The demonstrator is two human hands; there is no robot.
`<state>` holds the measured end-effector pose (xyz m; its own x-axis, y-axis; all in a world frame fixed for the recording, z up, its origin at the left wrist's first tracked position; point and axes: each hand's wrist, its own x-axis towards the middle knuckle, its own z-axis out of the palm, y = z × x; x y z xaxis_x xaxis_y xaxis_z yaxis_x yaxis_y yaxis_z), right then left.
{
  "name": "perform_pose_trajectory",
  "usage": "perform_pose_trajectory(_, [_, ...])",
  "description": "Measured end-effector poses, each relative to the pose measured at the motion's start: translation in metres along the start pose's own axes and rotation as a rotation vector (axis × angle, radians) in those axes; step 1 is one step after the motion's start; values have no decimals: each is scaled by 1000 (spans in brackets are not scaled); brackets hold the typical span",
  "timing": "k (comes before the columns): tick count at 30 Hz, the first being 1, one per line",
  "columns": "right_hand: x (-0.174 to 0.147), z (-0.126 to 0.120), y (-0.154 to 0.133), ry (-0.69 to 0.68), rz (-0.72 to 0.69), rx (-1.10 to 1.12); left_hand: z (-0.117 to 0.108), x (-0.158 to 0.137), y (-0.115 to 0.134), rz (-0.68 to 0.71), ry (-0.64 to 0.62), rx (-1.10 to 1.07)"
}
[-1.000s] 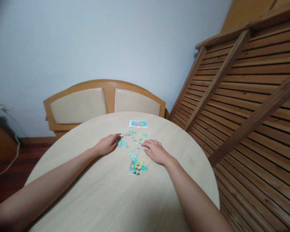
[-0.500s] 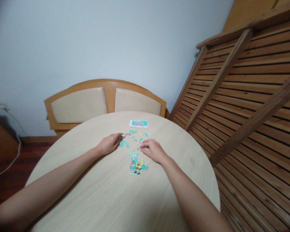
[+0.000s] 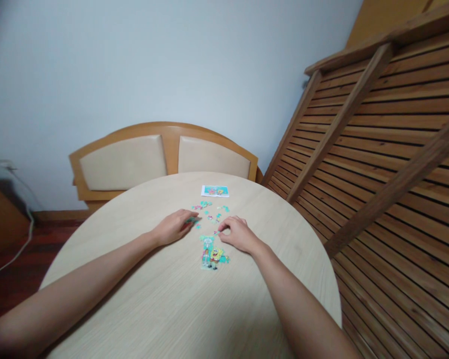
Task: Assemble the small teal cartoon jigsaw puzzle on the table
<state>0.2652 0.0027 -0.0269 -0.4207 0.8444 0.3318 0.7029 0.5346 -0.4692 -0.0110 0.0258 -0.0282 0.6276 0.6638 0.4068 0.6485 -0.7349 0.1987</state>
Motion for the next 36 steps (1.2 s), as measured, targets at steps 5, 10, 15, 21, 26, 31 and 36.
perform_pose_trajectory(5, [0,-2,-5,-11,6,5,-3,2,19,185,-69,-105])
perform_pose_trajectory(10, [-1,-2,-9,-18,-5,65,-5,2,32,303,-129,-182])
perform_pose_trajectory(15, [-1,-2,-8,-49,-19,129,-3,0,31,299,-139,-189])
perform_pose_trajectory(21, [-2,-4,-13,-90,-52,266,-6,1,34,254,-120,-172])
perform_pose_trajectory(26, [-2,-6,-30,-130,-93,371,-3,2,36,118,-94,-213])
perform_pose_trajectory(31, [-2,-1,-41,-120,34,553,4,1,41,-7,-115,-523])
perform_pose_trajectory(36, [-2,3,-42,-132,60,639,8,2,47,-108,-133,-857])
